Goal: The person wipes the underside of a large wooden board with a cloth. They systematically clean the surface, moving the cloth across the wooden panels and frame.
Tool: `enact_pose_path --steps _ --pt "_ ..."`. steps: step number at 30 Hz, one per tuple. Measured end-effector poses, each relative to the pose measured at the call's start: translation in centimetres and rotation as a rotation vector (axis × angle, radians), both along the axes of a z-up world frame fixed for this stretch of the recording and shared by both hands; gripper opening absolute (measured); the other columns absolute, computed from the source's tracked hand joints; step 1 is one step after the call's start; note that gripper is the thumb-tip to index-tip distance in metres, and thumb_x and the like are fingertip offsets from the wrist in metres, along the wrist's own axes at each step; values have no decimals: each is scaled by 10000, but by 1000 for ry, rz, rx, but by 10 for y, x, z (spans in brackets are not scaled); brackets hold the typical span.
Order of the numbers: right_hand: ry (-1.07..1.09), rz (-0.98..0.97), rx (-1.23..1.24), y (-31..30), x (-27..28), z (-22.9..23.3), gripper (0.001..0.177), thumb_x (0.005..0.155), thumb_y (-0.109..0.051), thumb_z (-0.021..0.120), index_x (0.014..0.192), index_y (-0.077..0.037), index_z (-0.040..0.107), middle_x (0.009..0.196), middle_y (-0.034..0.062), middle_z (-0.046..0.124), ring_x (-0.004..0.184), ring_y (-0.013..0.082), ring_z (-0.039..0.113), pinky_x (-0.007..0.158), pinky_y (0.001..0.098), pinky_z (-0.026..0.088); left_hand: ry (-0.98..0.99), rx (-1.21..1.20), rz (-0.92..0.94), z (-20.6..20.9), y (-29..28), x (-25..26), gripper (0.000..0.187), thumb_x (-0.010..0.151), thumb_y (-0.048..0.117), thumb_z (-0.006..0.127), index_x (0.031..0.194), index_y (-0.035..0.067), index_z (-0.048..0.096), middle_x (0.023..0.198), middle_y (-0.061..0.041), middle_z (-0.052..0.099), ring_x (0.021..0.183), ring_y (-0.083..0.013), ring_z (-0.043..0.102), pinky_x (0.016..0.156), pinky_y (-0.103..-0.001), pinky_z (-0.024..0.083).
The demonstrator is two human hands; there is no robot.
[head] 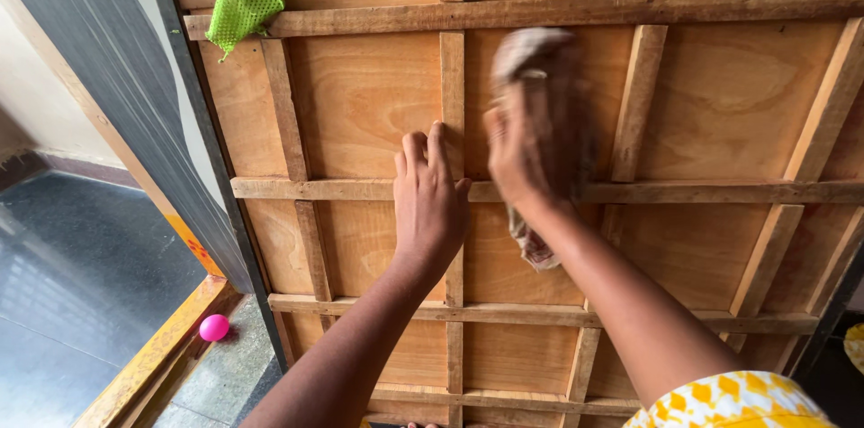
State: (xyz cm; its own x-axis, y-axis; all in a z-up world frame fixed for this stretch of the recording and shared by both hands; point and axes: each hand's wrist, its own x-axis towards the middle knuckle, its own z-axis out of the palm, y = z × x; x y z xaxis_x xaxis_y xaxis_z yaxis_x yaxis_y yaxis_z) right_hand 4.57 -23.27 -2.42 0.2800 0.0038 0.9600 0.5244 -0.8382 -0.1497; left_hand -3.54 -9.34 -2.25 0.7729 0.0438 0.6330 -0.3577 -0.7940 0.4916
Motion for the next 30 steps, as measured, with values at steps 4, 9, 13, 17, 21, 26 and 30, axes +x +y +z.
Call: enact_pose_path --steps 4,9,13,17,21,26,30 --pt "110 -25 -349 -2 3 13 563 1060 -274 624 1575 -125 454 1721 112 244 1611 228 72 1314 550 7 -34 56 -19 -4 -1 3 861 798 43 756 1501 -17 263 1248 -196 510 1136 -355 530 961 -475 439" --pt "172 -366 -143 -56 5 27 377 1118 -256 537 1491 -218 505 1709 69 246 1567 296 57 1235 578 -40 -76 59 -62 -10 6 1 822 758 -16 694 1475 -47 292 1246 -223 526 1119 -393 524 958 -477 436" --pt "-76 -324 159 -60 32 6 450 1198 -148 444 1633 -79 357 1726 152 105 1602 287 -6 1310 565 -29 -53 98 -80 -10 11 4 776 775 -72 570 1496 -68 283 1224 -222 539 1101 -380 538 953 -466 451" --pt "94 524 531 -31 51 4 457 1156 -284 305 1604 -235 378 1691 60 338 1396 221 497 1369 449 273 -51 85 -68 -12 10 3 764 763 -50 561 1482 -55 303 1200 -214 549 1096 -384 535 961 -478 443" --pt "-137 -343 -519 -20 21 20 524 1045 -70 511 1522 -287 503 1609 97 370 1477 286 425 1229 510 328 -95 98 -42 -11 7 6 750 771 -55 541 1484 -62 308 1207 -212 555 1098 -380 539 972 -484 439" --pt "-2 -94 -126 -34 3 49 251 1058 -198 729 1265 -126 607 1054 68 609 961 261 597 756 482 535 -77 86 -62 -10 7 2 782 745 -44 558 1482 -74 296 1190 -230 544 1074 -394 531 942 -497 434" --pt "-159 -237 97 -66 -30 59 144 914 -118 726 1020 -98 631 1000 50 598 867 209 603 652 407 534 -56 110 -89 -10 12 2 771 765 -59 537 1492 -91 282 1175 -230 546 1068 -379 537 962 -482 446"
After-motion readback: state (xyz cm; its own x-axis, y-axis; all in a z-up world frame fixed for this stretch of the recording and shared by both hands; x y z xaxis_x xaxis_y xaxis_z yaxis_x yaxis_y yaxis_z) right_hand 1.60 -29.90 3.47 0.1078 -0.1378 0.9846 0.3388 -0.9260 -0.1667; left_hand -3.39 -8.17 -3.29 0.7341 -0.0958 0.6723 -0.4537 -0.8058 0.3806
